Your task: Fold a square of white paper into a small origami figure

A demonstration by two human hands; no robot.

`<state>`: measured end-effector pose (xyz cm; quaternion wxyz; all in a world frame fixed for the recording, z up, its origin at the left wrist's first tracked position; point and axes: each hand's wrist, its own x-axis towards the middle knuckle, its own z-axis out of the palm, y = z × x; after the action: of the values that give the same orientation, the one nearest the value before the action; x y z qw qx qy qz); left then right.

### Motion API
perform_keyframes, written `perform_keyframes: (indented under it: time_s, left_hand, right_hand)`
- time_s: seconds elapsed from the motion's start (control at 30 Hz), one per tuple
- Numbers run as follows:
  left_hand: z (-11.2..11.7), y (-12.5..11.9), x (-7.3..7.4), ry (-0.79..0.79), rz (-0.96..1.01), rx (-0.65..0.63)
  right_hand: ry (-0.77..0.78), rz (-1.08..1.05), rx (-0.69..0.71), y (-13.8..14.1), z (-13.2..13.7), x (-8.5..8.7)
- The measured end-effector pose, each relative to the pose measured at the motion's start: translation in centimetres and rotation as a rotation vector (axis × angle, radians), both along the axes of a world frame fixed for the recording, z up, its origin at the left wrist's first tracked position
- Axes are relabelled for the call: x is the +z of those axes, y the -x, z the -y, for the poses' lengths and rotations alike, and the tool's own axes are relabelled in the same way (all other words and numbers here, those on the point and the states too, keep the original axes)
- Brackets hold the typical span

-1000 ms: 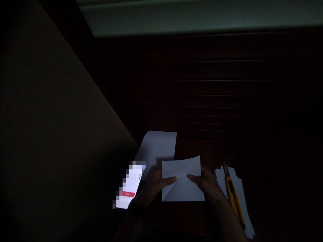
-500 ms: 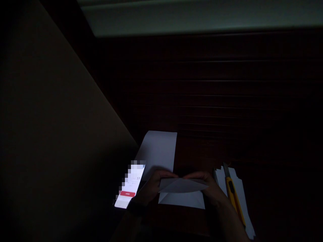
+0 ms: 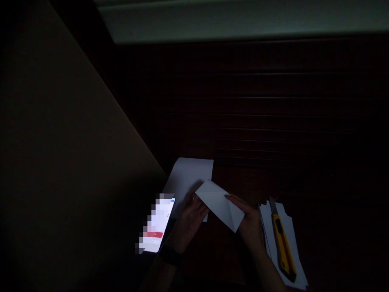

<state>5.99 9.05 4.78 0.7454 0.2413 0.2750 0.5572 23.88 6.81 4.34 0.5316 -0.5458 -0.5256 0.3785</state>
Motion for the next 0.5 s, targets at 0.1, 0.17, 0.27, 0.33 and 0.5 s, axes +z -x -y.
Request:
perform_keyframes:
  time_s: [0.1,0.17,0.27,0.33,0.5]
  left_hand:
    - [0.4,-0.6,-0.2,0.017,-0.101,-0.031]
    - [0.5,-0.7,-0.1,0.025,-0.194,-0.015]
    - [0.2,-0.1,0.0,0.018,-0.286,0.087]
    - [-0.2,0.5,0.0,0.003,-0.358,0.146]
    - [-0.7,1.0,-0.1,-0.043,-0.557,0.147]
  right_hand:
    - [-0.031,0.069,0.024,0.8,0.4,0.3]
    - [-0.009,0.06,0.088,1.0,0.5,0.5]
    - [0.089,-0.058,0.242,0.2,0.2,0.8]
    - [0.184,-0.203,0.311,-0.6,0.0,1.0]
    - [0.188,-0.276,0.072,-0.6,-0.3,0.9]
